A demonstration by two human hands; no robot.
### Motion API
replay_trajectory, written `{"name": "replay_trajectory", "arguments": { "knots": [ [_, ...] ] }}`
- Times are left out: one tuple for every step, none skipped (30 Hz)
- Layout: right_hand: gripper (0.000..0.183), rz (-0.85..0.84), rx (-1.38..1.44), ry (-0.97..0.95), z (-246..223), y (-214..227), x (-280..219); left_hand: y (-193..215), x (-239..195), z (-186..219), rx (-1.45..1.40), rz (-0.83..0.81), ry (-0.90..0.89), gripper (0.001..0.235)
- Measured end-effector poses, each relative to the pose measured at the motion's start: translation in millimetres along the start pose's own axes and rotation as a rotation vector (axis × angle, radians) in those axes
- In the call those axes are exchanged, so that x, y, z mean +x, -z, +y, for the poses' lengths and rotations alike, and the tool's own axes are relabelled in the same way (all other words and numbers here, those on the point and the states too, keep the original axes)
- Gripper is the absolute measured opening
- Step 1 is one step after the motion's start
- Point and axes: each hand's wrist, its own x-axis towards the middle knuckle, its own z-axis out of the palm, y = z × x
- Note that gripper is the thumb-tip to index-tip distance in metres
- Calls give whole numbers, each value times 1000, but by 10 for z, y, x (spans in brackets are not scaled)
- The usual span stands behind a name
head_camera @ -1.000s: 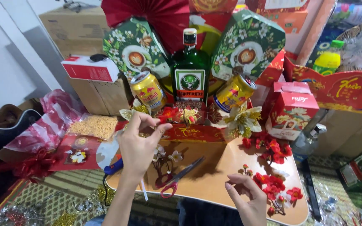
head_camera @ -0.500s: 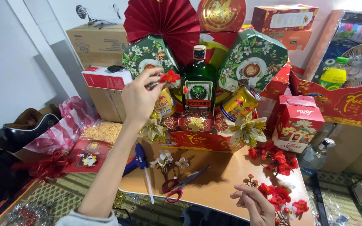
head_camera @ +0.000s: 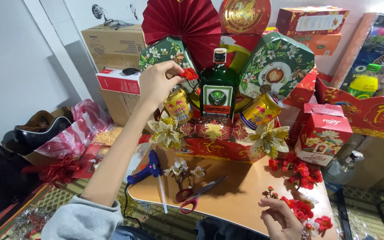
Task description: Assembling decorative flower branches by attaching small artificial flowers to a stem for a gift display.
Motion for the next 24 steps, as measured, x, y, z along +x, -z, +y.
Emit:
{"name": "replay_trajectory", "arguments": {
  "knots": [
    [36,22,-64,-7,-17,-6,-8,-7,10,-5,29,4,-19,11],
    [36,22,-64,-8,38,4,-1,-18,17,-12,29,4,-18,11],
    [37,8,-26,23,91,12,8,-26,27,-19,35,-9,-23,10],
    [39,-6,13,54,144,21,17,-34,37,-26,41,-22,-28,9],
    [39,-8,13,53,172,30,26,-43,44,-33,42,-22,-26,9],
    [40,-6,30,65,200,40,36,-52,50,-39,49,-32,-20,8],
    [42,-3,47,77,230,48,42,-62,57,-45,57,-43,-15,7],
    [42,-4,47,76,222,48,38,-52,52,-34,57,-44,-14,7],
    [42,9,42,89,213,49,35,-46,49,-21,51,-49,-26,8],
    [42,21,38,102,204,51,33,-41,48,-7,45,-54,-39,9],
    [42,22,38,102,213,58,40,-37,43,2,44,-55,-39,9],
    [43,16,46,86,221,65,47,-34,38,11,57,-47,-51,9],
    [43,10,55,71,230,69,55,-27,31,18,71,-40,-63,12],
    [43,10,55,71,255,87,70,-17,18,36,71,-40,-63,12],
    [44,-17,79,82,280,102,81,-5,3,54,61,-24,-71,8],
    [46,-44,103,93,306,118,94,6,-11,71,51,-8,-79,5],
    [46,-42,102,92,379,120,127,34,-42,110,50,-10,-80,5],
    [47,-44,197,108,453,121,162,61,-73,148,7,-4,-65,6],
    [48,-45,290,123,533,133,185,80,-114,187,-38,0,-49,6],
    [48,-42,288,120,481,113,177,103,-175,268,-40,-3,-49,6],
    [49,-37,300,109,431,90,163,129,-240,347,-154,-6,11,8],
    [51,-31,312,98,382,67,151,156,-305,424,-267,-9,71,11],
    [51,-27,309,92,240,24,92,121,-390,473,-271,-15,74,11],
    [49,-4,269,56,99,-21,37,84,-475,522,-390,-9,95,11]
  ]
}}
